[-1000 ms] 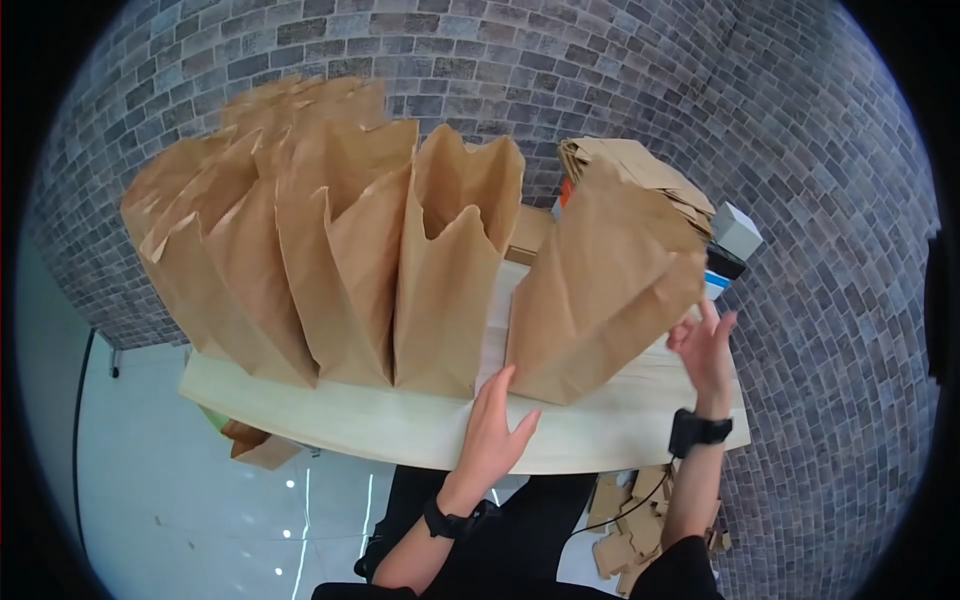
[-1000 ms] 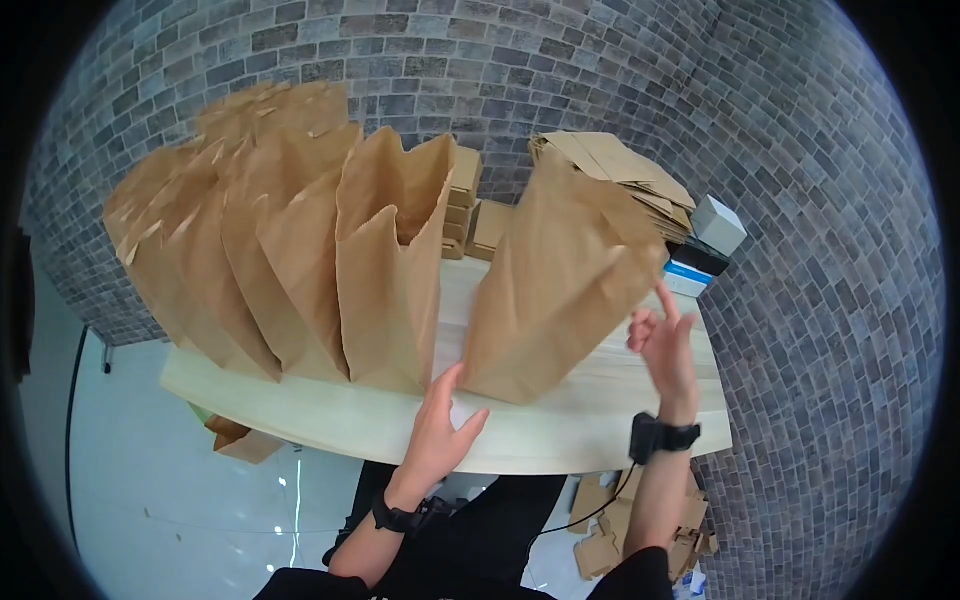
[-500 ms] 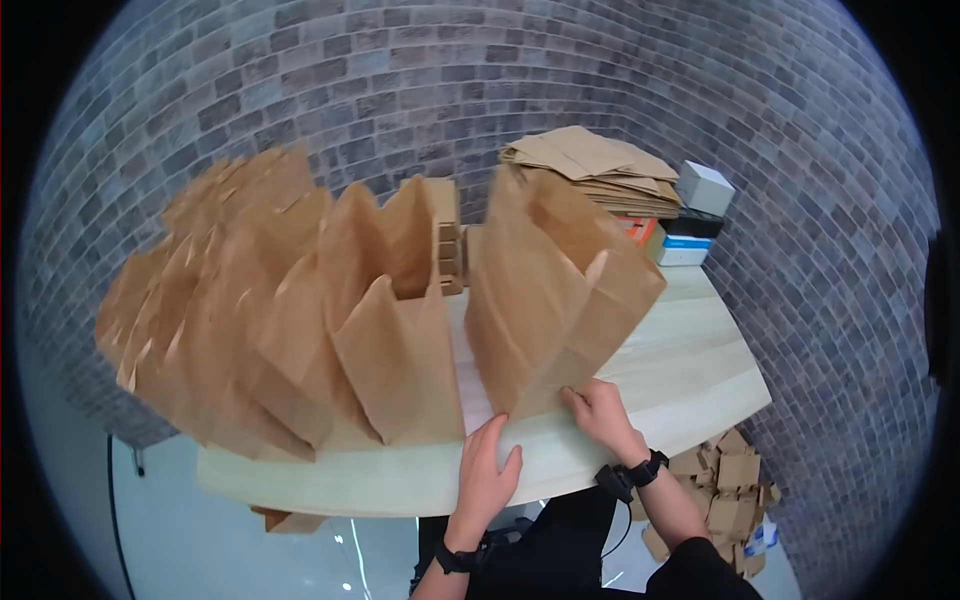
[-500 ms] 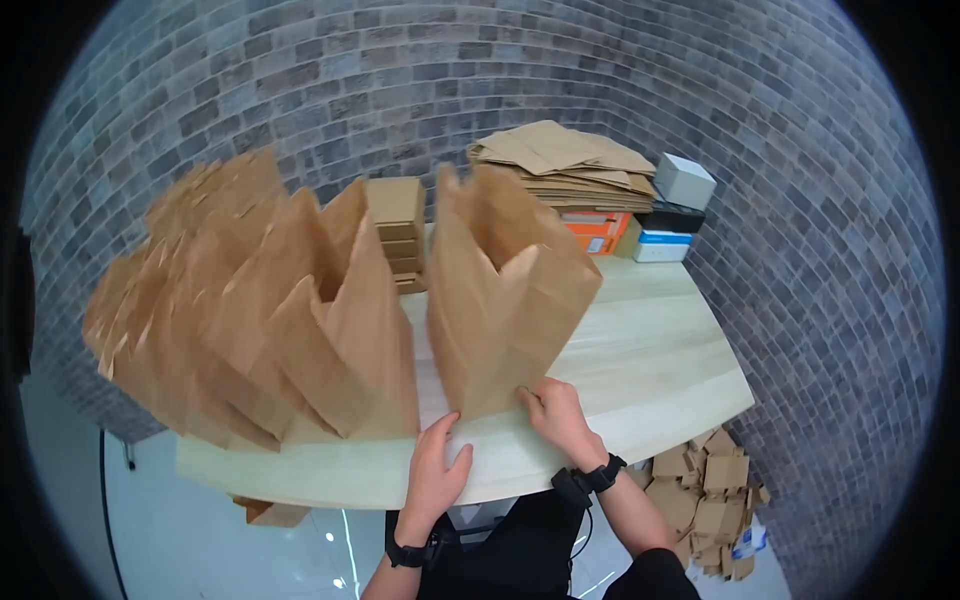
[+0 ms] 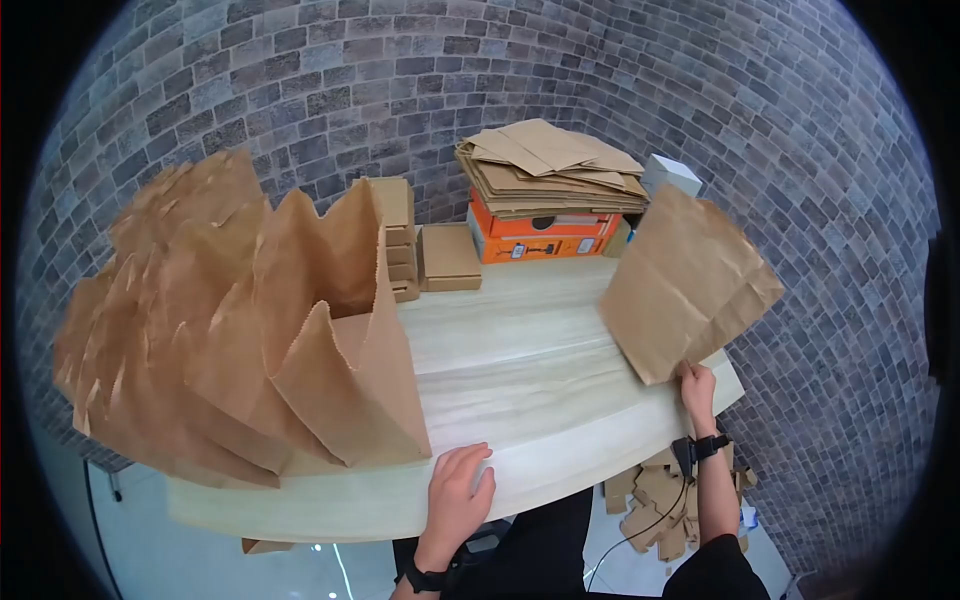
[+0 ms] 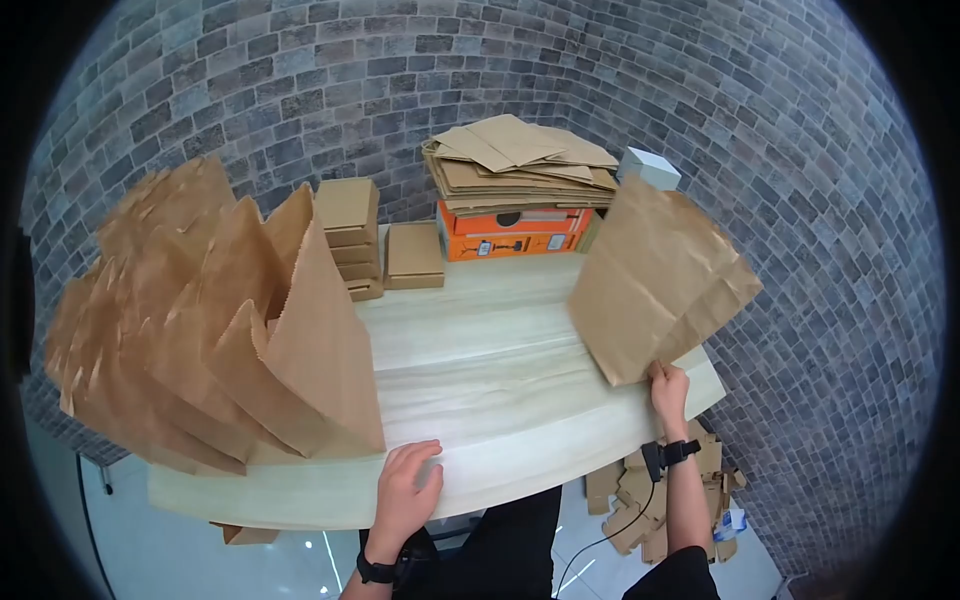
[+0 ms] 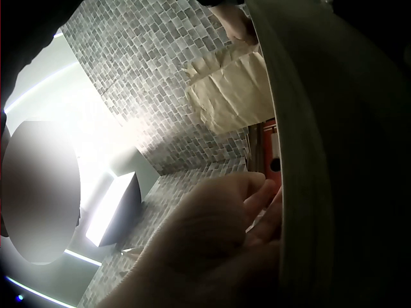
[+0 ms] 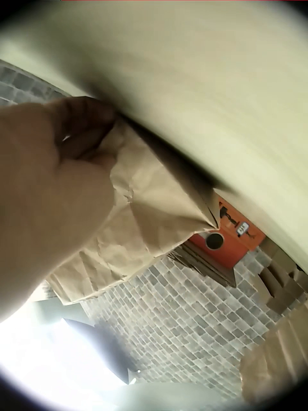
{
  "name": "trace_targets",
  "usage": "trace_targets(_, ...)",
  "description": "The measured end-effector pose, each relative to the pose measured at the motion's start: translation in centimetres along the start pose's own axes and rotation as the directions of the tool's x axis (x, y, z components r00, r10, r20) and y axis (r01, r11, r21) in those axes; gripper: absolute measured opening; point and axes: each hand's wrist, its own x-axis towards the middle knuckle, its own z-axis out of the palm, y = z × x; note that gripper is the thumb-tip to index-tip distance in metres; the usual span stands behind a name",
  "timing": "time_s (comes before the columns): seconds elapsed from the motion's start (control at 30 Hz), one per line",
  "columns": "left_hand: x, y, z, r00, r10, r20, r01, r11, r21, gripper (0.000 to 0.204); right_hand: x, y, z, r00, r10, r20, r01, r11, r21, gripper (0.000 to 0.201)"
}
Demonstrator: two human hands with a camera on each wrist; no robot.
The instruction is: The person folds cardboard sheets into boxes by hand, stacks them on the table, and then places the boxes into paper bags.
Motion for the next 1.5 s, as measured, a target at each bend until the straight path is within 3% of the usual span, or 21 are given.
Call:
trace_targets(0.13, 0.0, 0.1, -0.1, 1.0, -0.013, 0.004, 0.013, 1.0, -0.015, 0.026, 3.9, 6.0, 1.7, 0.987, -0.056, -0.148, 0.054, 0.998, -0.014, 0.039)
trace_targets(0.27, 0.0, 0.0, -0.3, 1.0, 0.009, -0.002, -0.009, 0.999, -0.051, 0.026, 6.1, 6.5, 2.0, 0.977, -0.109, -0.185, 0.102, 0.994, -0.05, 0.033)
trace_targets(0.33, -0.1, -0.1, -0.1, 1.0, 0.004, -0.018, -0.004, 1.0, -0.03, 0.025, 7.0, 6.2, 1.7, 0.982, -0.145, -0.121, 0.132, 0.985, -0.11, 0.019)
trace_targets(0.4, -0.4, -0.5, -0.4, 0.999, -0.005, -0.046, 0.005, 1.0, 0.003, 0.025, 8.0, 7.2, 1.7, 0.985, -0.152, -0.082, 0.143, 0.984, -0.108, 0.025)
trace_targets(0.47, -0.6, -0.7, -0.7, 0.998, 0.026, -0.055, -0.034, 0.987, -0.155, 0.024, 9.7, 9.7, 2.2, 0.988, -0.13, -0.077, 0.122, 0.987, -0.102, 0.026)
trace_targets(0.57, -2.5, -0.5, -3.0, 0.966, -0.036, -0.256, -0.009, 0.985, -0.172, 0.019, 10.6, 11.1, 2.7, 0.998, -0.012, -0.066, 0.007, 0.997, -0.082, 0.024)
trace_targets(0.63, -4.6, -2.0, -4.9, 0.882, -0.028, -0.471, -0.018, 0.996, -0.093, 0.019, 10.1, 11.6, 2.9, 0.976, -0.146, -0.163, 0.076, 0.925, -0.373, 0.024)
trace_targets(0.67, -5.4, -2.8, -5.9, 0.826, -0.042, -0.562, -0.001, 0.997, -0.076, 0.02, 9.0, 11.0, 2.7, 0.976, -0.146, -0.161, 0.077, 0.925, -0.373, 0.024)
trace_targets(0.73, -4.6, -1.0, -8.8, 0.767, -0.092, -0.635, -0.074, 0.97, -0.23, 0.029, 2.9, 3.9, 1.0, 0.982, -0.181, 0.049, 0.177, 0.805, -0.567, 0.021)
trace_targets(0.77, -4.0, 0.3, -9.8, 0.765, -0.093, -0.638, -0.067, 0.973, -0.221, 0.029, 0.0, -1.1, 0.3, 0.962, -0.194, 0.191, 0.251, 0.902, -0.352, 0.021)
trace_targets(0.83, -2.6, 2.5, -11.3, 0.791, -0.162, -0.59, -0.047, 0.946, -0.322, 0.033, -7.0, -12.5, 0.1, 0.869, -0.315, 0.382, 0.324, 0.945, 0.043, 0.021)
trace_targets(0.87, -1.7, 3.0, -11.4, 0.804, -0.155, -0.573, -0.041, 0.948, -0.315, 0.033, -10.1, -17.5, 0.3, 0.791, -0.352, 0.501, 0.25, 0.932, 0.26, 0.024)
trace_targets(0.93, 0.3, 4.0, -11.3, 0.796, -0.4, -0.454, 0.285, 0.91, -0.301, 0.046, -14.4, -23.8, 2.5, 0.569, -0.496, 0.656, 0.161, 0.85, 0.502, 0.043)
trace_targets(0.97, 0.6, 3.6, -11.0, 0.82, -0.376, -0.432, 0.272, 0.92, -0.283, 0.046, -16.2, -26.2, 3.8, 0.531, -0.579, 0.618, 0.195, 0.794, 0.576, 0.047)
trace_targets(1.07, 1.0, 0.8, -9.9, 0.85, -0.413, -0.328, 0.377, 0.911, -0.169, 0.049, -18.8, -30.8, 8.6, 0.649, -0.65, 0.395, 0.321, 0.705, 0.632, 0.042)
trace_targets(1.13, 0.9, 0.0, -9.9, 0.824, -0.495, -0.275, 0.503, 0.863, -0.044, 0.047, -18.6, -31.8, 11.0, 0.586, -0.615, 0.528, 0.347, 0.779, 0.522, 0.031)
trace_targets(1.27, 1.4, 0.3, -8.5, 0.832, -0.529, -0.167, 0.533, 0.846, -0.019, 0.045, -18.2, -29.4, 11.8, 0.592, -0.621, 0.514, 0.472, 0.784, 0.403, 0.022)
trace_targets(1.33, 1.5, 0.3, -6.8, 0.89, -0.449, -0.083, 0.453, 0.891, 0.038, 0.044, -17.0, -26.6, 10.9, 0.586, -0.627, 0.513, 0.538, 0.775, 0.332, 0.019)
trace_targets(1.4, 1.0, 0.4, -5.3, 0.886, -0.463, 0.006, 0.463, 0.886, -0.019, 0.046, -15.4, -23.1, 9.2, 0.697, -0.543, 0.468, 0.454, 0.84, 0.298, 0.018)
trace_targets(1.47, 0.6, 0.5, -4.1, 0.971, -0.194, 0.136, 0.208, 0.974, -0.094, 0.046, -13.6, -20.2, 5.9, 0.777, -0.526, 0.345, 0.412, 0.84, 0.352, 0.018)
trace_targets(1.5, 0.4, 0.2, -4.0, 0.972, -0.187, 0.144, 0.202, 0.975, -0.098, 0.046, -12.4, -18.3, 4.8, 0.802, -0.5, 0.325, 0.404, 0.857, 0.32, 0.019)
